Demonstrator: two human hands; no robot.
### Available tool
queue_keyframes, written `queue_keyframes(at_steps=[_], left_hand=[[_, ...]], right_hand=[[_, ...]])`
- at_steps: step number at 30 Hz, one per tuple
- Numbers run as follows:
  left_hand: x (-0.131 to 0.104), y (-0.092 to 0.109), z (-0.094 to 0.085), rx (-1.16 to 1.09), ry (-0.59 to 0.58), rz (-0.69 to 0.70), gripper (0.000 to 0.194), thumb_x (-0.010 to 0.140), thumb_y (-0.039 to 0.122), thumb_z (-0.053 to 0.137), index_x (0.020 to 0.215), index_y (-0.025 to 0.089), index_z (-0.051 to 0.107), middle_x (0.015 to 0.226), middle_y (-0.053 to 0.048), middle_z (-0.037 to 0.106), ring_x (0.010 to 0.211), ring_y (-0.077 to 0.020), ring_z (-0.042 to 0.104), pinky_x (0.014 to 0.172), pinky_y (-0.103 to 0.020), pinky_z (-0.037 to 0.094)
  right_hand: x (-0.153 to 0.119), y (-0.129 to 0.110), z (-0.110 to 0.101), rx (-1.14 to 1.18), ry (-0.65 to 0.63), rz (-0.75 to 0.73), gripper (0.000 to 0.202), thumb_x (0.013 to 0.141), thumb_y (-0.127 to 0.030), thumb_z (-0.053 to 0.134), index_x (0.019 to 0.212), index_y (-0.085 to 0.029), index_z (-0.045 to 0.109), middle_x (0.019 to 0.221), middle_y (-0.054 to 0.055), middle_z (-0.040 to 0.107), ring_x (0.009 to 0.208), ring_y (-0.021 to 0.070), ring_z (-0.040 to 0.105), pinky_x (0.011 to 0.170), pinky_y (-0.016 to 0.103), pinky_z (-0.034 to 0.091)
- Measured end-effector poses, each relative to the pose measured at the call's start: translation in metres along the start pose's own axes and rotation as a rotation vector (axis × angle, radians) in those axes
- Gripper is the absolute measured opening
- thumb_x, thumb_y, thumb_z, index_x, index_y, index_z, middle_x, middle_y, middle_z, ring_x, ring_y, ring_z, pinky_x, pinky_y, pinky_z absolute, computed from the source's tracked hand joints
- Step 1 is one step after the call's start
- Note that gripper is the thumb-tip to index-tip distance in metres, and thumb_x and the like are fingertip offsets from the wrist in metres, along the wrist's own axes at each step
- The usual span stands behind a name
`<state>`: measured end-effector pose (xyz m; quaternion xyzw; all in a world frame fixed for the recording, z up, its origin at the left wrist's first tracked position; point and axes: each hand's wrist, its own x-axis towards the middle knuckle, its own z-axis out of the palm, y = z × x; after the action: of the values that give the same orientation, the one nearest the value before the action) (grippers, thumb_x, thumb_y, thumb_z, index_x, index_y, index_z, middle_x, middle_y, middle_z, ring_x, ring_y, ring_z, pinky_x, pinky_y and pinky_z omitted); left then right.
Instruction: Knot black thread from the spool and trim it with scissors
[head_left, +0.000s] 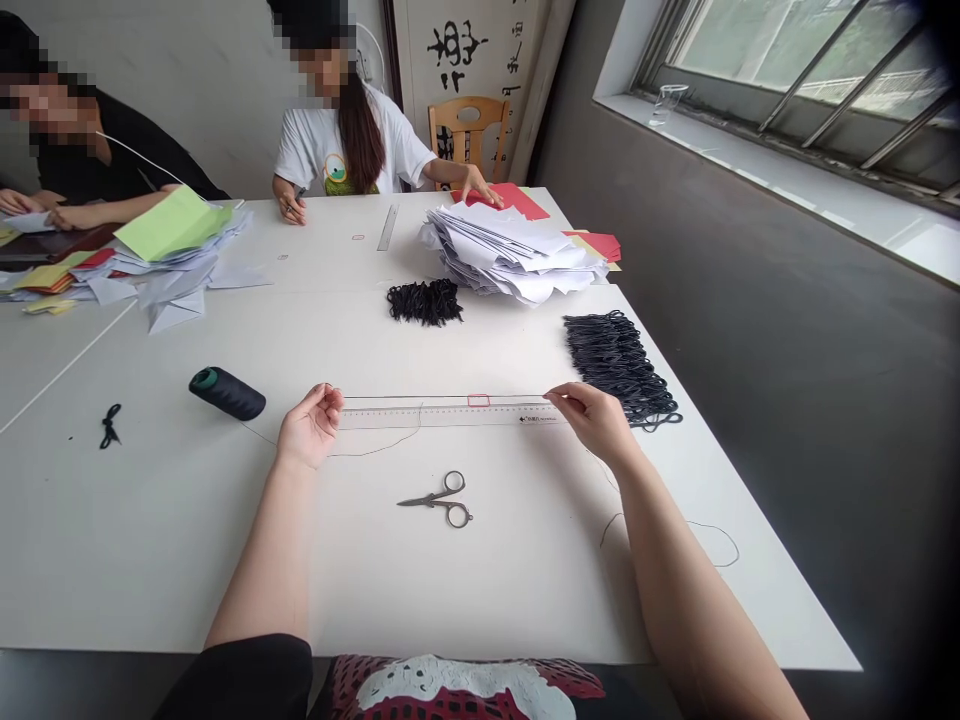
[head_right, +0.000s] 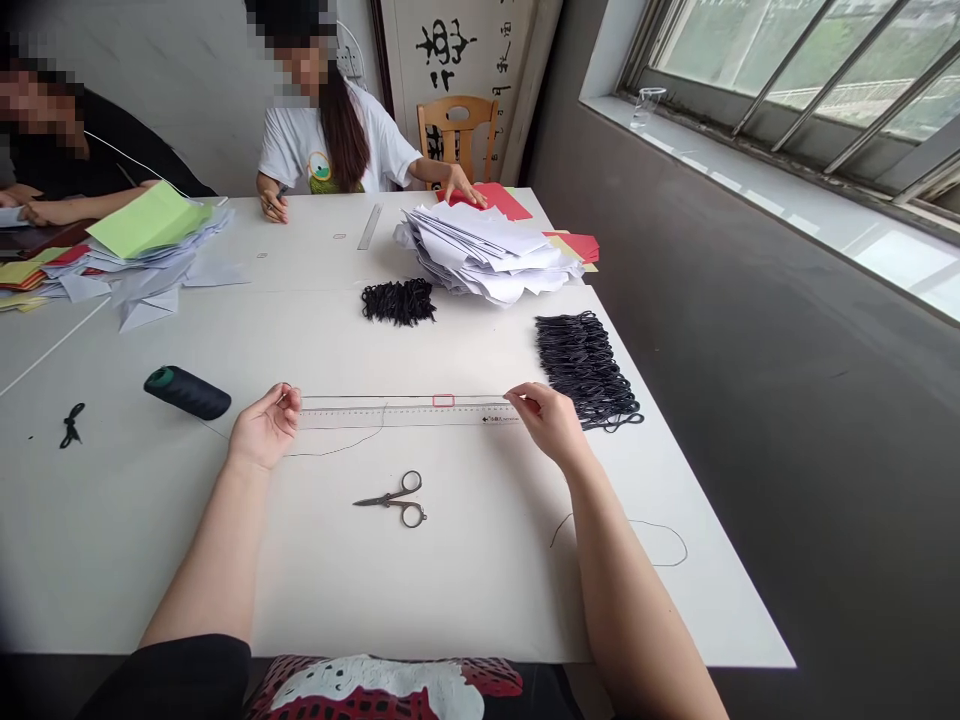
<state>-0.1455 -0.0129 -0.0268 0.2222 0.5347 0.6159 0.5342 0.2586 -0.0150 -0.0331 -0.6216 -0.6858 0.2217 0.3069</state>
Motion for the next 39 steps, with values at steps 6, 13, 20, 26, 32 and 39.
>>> queue_keyframes(at_steps=[6,13,20,26,32,39], left_hand=[[0.008,0.001,-0.005,-0.066,0.119,0.067,0.012,0.078,0.02,0.064,0.069,0.017,0.056,0.072,-0.002,0.062,0.077,-0.0113,0.068,0.066,-0.016,0.054],[0.008,-0.013,-0.004,0.224,0.168,0.315,0.017,0.072,0.03,0.07,0.071,0.015,0.065,0.075,-0.004,0.066,0.076,-0.0147,0.068,0.078,-0.026,0.053],[0.006,-0.012,-0.004,0.317,0.197,0.302,0.017,0.072,0.031,0.067,0.069,0.015,0.064,0.074,-0.005,0.066,0.075,-0.0168,0.068,0.077,-0.029,0.054],[0.01,-0.016,-0.009,0.425,0.165,0.237,0.018,0.072,0.032,0.069,0.069,0.014,0.066,0.078,-0.008,0.069,0.08,-0.0194,0.07,0.076,-0.029,0.055],[0.013,-0.019,-0.014,0.447,0.169,0.225,0.017,0.071,0.031,0.071,0.07,0.015,0.067,0.08,-0.009,0.071,0.083,-0.0204,0.07,0.076,-0.029,0.055],[0.015,-0.019,-0.011,0.446,0.188,0.212,0.014,0.071,0.028,0.066,0.069,0.015,0.067,0.08,-0.009,0.071,0.082,-0.0188,0.069,0.079,-0.03,0.054]], right_hand=[[0.005,0.014,0.007,-0.012,0.216,0.031,0.027,0.087,-0.041,0.052,0.083,-0.02,0.068,0.076,0.005,0.056,0.063,0.0158,0.048,0.064,0.029,0.041],[0.009,0.017,0.032,-0.281,0.163,-0.044,0.026,0.091,-0.029,0.047,0.09,-0.019,0.071,0.102,0.013,0.062,0.096,0.0275,0.056,0.082,0.043,0.046],[-0.011,-0.046,0.06,-0.425,-0.003,-0.426,0.037,0.098,-0.028,0.041,0.13,-0.016,0.056,0.141,0.015,0.051,0.129,0.03,0.046,0.107,0.053,0.035],[-0.029,-0.09,0.111,-0.279,-0.413,-0.873,0.056,0.1,-0.04,0.036,0.15,-0.016,0.028,0.151,0.011,0.04,0.142,0.025,0.034,0.118,0.06,0.014],[-0.038,-0.087,0.11,-0.263,-0.428,-0.753,0.059,0.1,-0.042,0.037,0.148,-0.008,0.032,0.146,0.017,0.045,0.143,0.0274,0.032,0.119,0.061,0.009],[-0.051,-0.085,0.062,-0.166,-0.45,-0.692,0.045,0.1,-0.038,0.037,0.14,-0.019,0.046,0.138,0.012,0.055,0.13,0.0239,0.049,0.118,0.057,0.021]])
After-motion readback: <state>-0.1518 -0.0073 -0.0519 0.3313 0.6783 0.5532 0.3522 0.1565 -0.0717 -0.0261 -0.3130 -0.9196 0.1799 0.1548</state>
